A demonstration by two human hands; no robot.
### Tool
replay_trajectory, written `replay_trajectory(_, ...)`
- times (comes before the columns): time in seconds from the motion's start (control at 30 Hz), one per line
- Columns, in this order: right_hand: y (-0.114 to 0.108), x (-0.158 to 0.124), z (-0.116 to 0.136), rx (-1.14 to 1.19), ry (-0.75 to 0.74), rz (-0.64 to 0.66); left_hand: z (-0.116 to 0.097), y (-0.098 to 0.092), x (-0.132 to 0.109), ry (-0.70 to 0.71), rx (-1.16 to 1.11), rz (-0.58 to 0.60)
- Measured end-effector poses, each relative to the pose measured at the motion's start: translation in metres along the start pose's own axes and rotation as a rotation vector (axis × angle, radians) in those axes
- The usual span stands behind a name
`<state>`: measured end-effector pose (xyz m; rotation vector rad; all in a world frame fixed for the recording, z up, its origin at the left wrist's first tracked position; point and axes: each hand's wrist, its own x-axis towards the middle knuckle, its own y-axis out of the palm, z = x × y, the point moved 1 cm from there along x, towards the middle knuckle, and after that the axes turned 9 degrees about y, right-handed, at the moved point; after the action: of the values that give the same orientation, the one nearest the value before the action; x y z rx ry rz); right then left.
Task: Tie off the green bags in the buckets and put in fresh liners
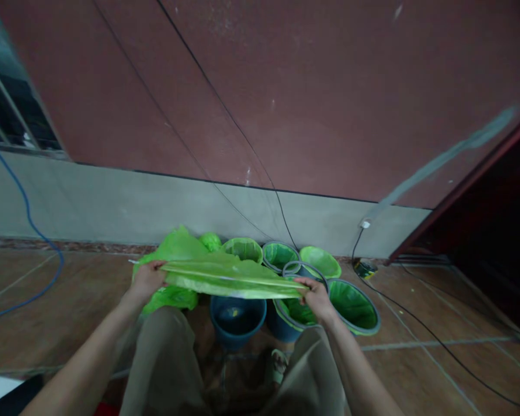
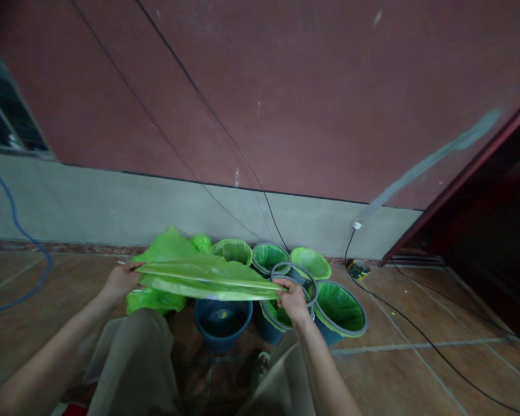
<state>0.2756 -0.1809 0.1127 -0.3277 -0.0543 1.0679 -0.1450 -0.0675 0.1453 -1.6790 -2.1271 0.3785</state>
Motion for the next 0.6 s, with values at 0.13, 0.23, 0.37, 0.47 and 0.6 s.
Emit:
replay_trajectory(0.13,-0.031,-0.014,0.086,0.014,-0.299,-0.182,-0.09,-0.032,0.007,0.256,-0.109,-0.197)
replay_trajectory(0.23,-0.055,-0.033,0.119,-0.016,-0.746,-0.658,-0.134,-0.053,-0.011,0.753,-0.093,-0.669)
replay_trajectory(0.37,-0.034,-0.044,0.041,-0.189,-0.728,-0.644,-0.059,-0.025,-0.027,0.536,0.116,-0.371)
replay_trajectory(0.47,0.008,-0.045,-0.06,-0.444,-0.25,-0.301,0.038,0.009,-0.02,0.097,0.105,0.033)
replay_trajectory(0.6,0.046,-0.058,-0.121,-0.4,-0.201,-0.291,0.086,0.02,0.001,-0.032,-0.214,-0.073)
